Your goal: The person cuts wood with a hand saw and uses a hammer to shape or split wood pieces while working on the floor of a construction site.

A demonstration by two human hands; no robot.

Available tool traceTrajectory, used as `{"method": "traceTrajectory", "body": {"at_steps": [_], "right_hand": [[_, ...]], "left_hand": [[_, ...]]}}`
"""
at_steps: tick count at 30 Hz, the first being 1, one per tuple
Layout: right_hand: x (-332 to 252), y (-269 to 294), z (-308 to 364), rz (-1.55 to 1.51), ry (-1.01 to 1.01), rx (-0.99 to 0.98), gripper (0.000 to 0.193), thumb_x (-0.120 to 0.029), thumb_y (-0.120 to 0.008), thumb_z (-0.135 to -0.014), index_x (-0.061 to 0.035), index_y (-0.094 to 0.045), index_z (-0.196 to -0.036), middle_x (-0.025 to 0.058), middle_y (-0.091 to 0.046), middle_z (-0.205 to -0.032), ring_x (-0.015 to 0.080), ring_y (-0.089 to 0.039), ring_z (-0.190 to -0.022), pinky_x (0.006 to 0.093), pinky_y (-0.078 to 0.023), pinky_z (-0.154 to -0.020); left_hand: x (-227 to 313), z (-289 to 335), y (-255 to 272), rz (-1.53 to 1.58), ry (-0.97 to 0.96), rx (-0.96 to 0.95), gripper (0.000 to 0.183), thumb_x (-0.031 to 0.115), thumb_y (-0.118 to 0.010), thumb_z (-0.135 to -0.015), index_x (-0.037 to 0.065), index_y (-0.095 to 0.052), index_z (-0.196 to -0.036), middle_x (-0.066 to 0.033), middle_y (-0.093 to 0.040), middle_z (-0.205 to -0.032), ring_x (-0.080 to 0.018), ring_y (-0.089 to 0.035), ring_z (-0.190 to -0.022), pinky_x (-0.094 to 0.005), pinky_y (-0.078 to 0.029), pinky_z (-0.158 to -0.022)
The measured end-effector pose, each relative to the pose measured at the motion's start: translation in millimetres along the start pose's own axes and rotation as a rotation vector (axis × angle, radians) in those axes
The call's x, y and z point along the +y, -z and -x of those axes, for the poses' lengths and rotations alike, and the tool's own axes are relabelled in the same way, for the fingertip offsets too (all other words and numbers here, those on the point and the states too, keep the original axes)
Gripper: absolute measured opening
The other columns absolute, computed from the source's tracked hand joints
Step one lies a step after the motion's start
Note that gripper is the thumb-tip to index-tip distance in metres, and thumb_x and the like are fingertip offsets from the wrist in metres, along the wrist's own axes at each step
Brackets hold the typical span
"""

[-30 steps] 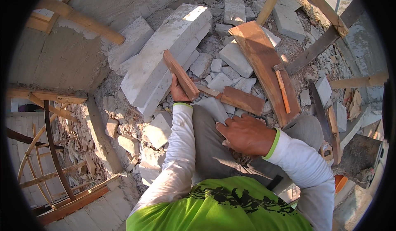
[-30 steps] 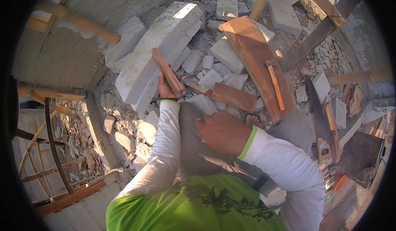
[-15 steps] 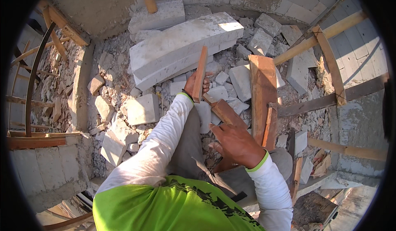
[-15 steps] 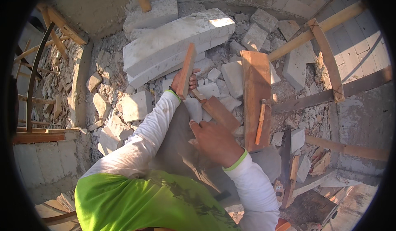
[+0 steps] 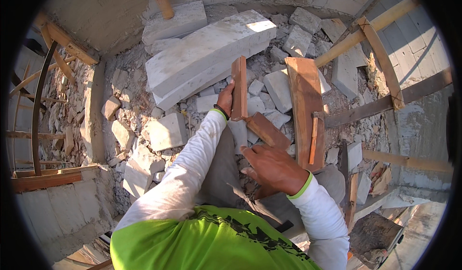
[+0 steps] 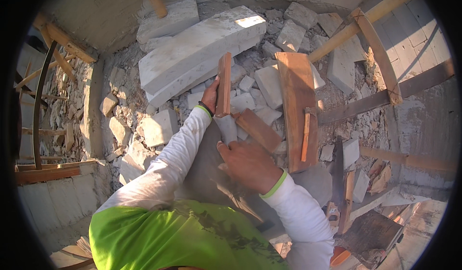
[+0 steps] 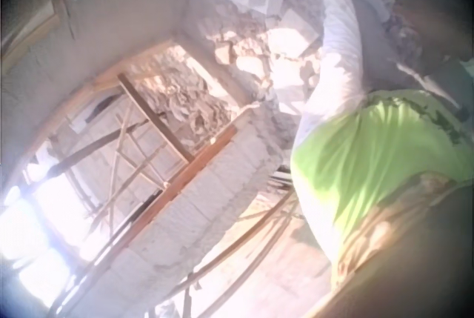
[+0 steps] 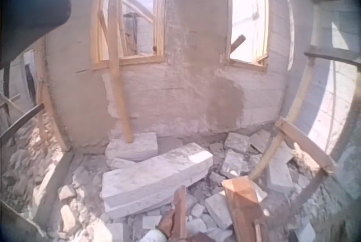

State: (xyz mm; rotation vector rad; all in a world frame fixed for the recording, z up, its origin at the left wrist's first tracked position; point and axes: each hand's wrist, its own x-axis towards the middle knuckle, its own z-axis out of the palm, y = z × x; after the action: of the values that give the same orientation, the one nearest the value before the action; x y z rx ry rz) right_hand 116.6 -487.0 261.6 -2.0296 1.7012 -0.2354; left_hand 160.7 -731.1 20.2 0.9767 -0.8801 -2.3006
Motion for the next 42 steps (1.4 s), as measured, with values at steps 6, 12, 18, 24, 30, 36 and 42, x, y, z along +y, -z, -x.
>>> {"method": "traceTrajectory", "body": {"at_steps": [6, 12, 18, 24, 30, 36, 42], "right_hand": [[-6.9, -3.4, 2.0, -0.088, -0.041, -0.090, 0.051, -0.026, -0.065, -0.089, 0.0027, -0.051, -0.129, 0.0180, -0.062, -0.102, 0.0353, -0.061, -0.097, 0.0454, -0.048, -0.083], [-15.7, -1.2, 7.9, -0.092, -0.055, -0.028, 0.051, -0.024, -0.065, -0.088, 0.0028, -0.051, -0.129, 0.0177, -0.062, -0.103, 0.0342, -0.061, -0.099, 0.0447, -0.047, -0.085], [-5.0, -18.3, 25.4, -0.062, -0.074, 0.009, 0.050, -0.022, -0.066, -0.086, 0.0026, -0.052, -0.127, 0.0184, -0.062, -0.102, 0.0337, -0.062, -0.096, 0.0444, -0.048, -0.084], [-13.5, -19.7, 27.0, -0.044, 0.024, 0.083, 0.046, -0.016, -0.061, -0.085, 0.0054, -0.053, -0.124, 0.0187, -0.063, -0.103, 0.0313, -0.063, -0.095, 0.0427, -0.048, -0.083], [-9.0, -10.3, 31.5, -0.056, 0.033, 0.153, 0.045, -0.014, -0.057, -0.083, 0.0086, -0.054, -0.122, 0.0188, -0.063, -0.101, 0.0306, -0.063, -0.094, 0.0401, -0.049, -0.082], [-5.1, 5.3, 38.2, -0.076, 0.033, 0.109, 0.044, -0.013, -0.056, -0.083, 0.0089, -0.055, -0.122, 0.0170, -0.063, -0.097, 0.0283, -0.062, -0.088, 0.0379, -0.048, -0.076], [-6.0, 6.4, 33.2, -0.055, 0.054, 0.116, 0.045, -0.015, -0.055, -0.084, 0.0078, -0.056, -0.123, 0.0130, -0.062, -0.091, 0.0244, -0.061, -0.084, 0.0357, -0.046, -0.073]], "left_hand": [[-49.3, 8.9, -34.5, -0.225, -0.095, 0.001, 0.048, 0.041, -0.063, -0.094, -0.002, -0.058, -0.114, -0.0096, -0.066, -0.100, -0.0187, -0.067, -0.084, -0.0320, -0.056, -0.072], [-142.4, 15.7, -51.6, -0.312, 0.048, 0.005, 0.045, 0.037, -0.068, -0.091, -0.001, -0.056, -0.113, -0.0097, -0.065, -0.099, -0.0187, -0.065, -0.083, -0.0315, -0.054, -0.072], [-169.9, 56.6, -57.0, -0.727, 0.531, -0.258, 0.053, 0.042, -0.066, -0.091, 0.004, -0.052, -0.125, -0.0119, -0.059, -0.118, -0.0266, -0.064, -0.100, -0.0401, -0.057, -0.077], [-198.0, 42.1, -21.1, -0.454, 0.684, 0.076, 0.070, 0.048, -0.067, -0.087, 0.007, -0.042, -0.137, -0.0197, -0.053, -0.124, -0.0329, -0.060, -0.103, -0.0466, -0.056, -0.082], [-188.8, 42.4, -24.8, -0.481, 0.648, 0.223, 0.039, 0.037, -0.066, -0.089, 0.006, -0.059, -0.112, -0.0136, -0.062, -0.096, -0.0290, -0.062, -0.077, -0.0399, -0.054, -0.065], [-147.2, 40.2, -81.9, -1.167, -0.400, 0.010, 0.026, 0.024, -0.074, -0.081, 0.003, -0.065, -0.093, -0.0178, -0.066, -0.088, -0.0321, -0.064, -0.078, -0.0408, -0.050, -0.075], [-94.2, -27.9, -70.1, -1.937, -0.587, -0.372, 0.054, 0.030, -0.080, -0.074, 0.011, -0.059, -0.121, -0.0161, -0.054, -0.133, -0.0370, -0.049, -0.125, -0.0453, -0.043, -0.101]]}}
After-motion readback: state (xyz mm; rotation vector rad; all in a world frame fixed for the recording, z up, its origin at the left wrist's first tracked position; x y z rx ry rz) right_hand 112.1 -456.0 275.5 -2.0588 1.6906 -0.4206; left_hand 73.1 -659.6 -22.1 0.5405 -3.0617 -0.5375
